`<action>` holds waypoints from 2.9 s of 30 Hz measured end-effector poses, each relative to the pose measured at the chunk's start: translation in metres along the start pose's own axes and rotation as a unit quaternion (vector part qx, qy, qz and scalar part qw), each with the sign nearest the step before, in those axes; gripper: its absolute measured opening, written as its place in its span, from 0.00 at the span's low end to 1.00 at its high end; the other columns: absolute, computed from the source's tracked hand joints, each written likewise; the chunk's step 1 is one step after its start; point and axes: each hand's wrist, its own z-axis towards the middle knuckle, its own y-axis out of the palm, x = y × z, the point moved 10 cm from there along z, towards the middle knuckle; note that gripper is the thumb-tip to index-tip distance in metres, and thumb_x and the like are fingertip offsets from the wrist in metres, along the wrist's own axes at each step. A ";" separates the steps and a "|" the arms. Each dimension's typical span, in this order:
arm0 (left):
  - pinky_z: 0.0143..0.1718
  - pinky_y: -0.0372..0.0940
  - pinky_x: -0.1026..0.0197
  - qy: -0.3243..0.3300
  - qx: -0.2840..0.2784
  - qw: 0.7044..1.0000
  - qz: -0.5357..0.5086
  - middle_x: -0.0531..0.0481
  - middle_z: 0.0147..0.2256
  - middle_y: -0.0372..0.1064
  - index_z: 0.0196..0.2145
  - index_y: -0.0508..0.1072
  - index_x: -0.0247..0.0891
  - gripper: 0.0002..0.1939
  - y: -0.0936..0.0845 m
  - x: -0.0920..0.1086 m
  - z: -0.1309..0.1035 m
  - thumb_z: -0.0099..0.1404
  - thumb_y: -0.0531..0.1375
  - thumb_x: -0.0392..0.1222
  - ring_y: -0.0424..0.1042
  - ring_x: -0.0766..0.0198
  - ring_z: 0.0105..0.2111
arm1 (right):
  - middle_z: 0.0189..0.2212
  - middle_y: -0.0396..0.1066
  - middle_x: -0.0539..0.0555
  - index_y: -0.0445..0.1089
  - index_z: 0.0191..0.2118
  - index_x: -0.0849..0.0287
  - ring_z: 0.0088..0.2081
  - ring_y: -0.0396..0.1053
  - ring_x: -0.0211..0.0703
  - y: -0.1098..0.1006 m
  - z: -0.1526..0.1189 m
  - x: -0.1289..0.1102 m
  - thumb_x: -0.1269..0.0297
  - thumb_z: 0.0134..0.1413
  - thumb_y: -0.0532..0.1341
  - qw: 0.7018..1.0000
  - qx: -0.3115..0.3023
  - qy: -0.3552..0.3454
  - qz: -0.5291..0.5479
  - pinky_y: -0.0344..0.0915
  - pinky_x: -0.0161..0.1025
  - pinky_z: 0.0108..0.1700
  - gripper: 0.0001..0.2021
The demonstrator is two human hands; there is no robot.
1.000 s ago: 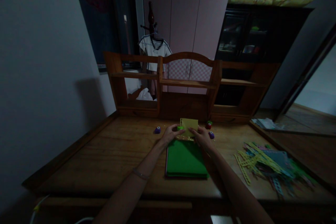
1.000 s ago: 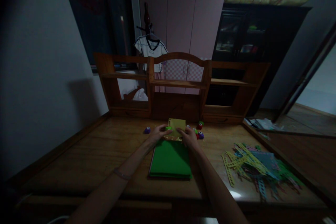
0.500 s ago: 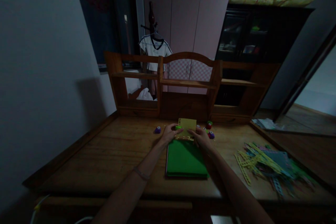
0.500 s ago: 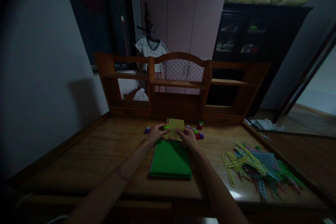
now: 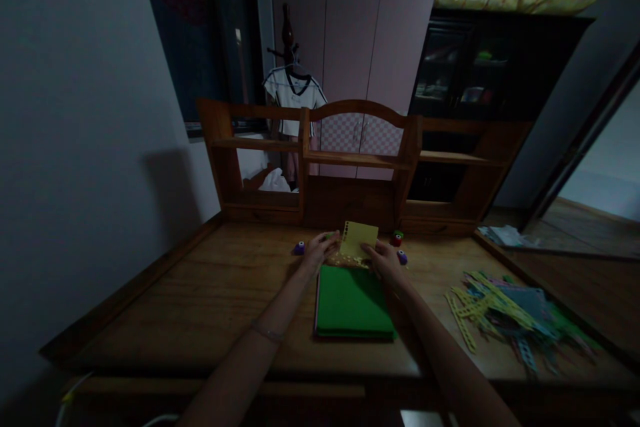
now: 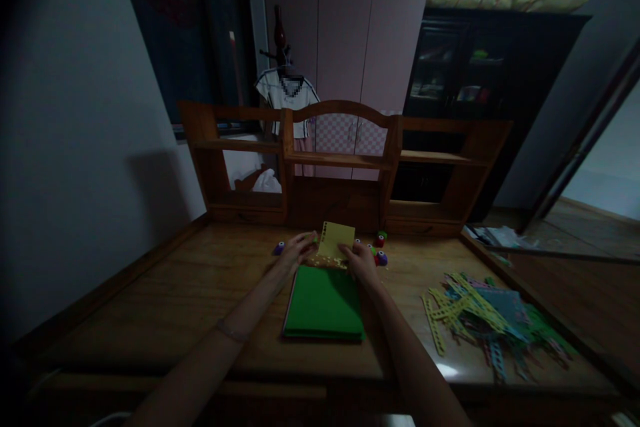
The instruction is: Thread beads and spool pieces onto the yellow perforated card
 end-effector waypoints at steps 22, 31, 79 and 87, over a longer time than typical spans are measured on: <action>0.39 0.68 0.53 -0.107 0.033 0.978 -0.177 0.37 0.30 0.72 0.29 0.66 0.32 0.30 -0.015 -0.022 0.005 0.58 0.48 0.67 0.74 0.53 0.36 | 0.17 0.67 0.50 0.69 0.31 0.64 0.14 0.62 0.35 -0.003 0.002 0.006 0.46 0.45 0.60 1.000 0.014 0.024 0.013 0.56 0.30 0.14 0.21; 0.31 0.67 0.56 -0.125 0.026 0.983 -0.130 0.41 0.22 0.71 0.26 0.67 0.33 0.33 -0.021 -0.032 0.008 0.56 0.46 0.69 0.74 0.56 0.27 | 0.14 0.62 0.47 0.68 0.30 0.63 0.12 0.56 0.33 -0.005 0.001 0.008 0.46 0.46 0.59 0.999 0.021 0.022 0.019 0.51 0.29 0.11 0.21; 0.39 0.63 0.64 0.015 -0.067 0.993 0.099 0.44 0.41 0.72 0.45 0.72 0.37 0.27 0.018 0.002 -0.004 0.45 0.69 0.41 0.70 0.61 0.38 | 0.18 0.66 0.49 0.69 0.34 0.62 0.12 0.56 0.33 -0.010 -0.001 -0.009 0.49 0.48 0.57 0.999 0.036 -0.033 -0.015 0.51 0.30 0.11 0.18; 0.45 0.62 0.57 -0.006 -0.052 0.995 0.090 0.42 0.39 0.72 0.39 0.74 0.35 0.26 0.014 -0.008 -0.001 0.39 0.71 0.36 0.71 0.58 0.39 | 0.23 0.70 0.51 0.70 0.35 0.63 0.14 0.57 0.33 -0.010 0.000 -0.010 0.50 0.47 0.57 0.998 0.045 -0.032 -0.029 0.52 0.30 0.12 0.19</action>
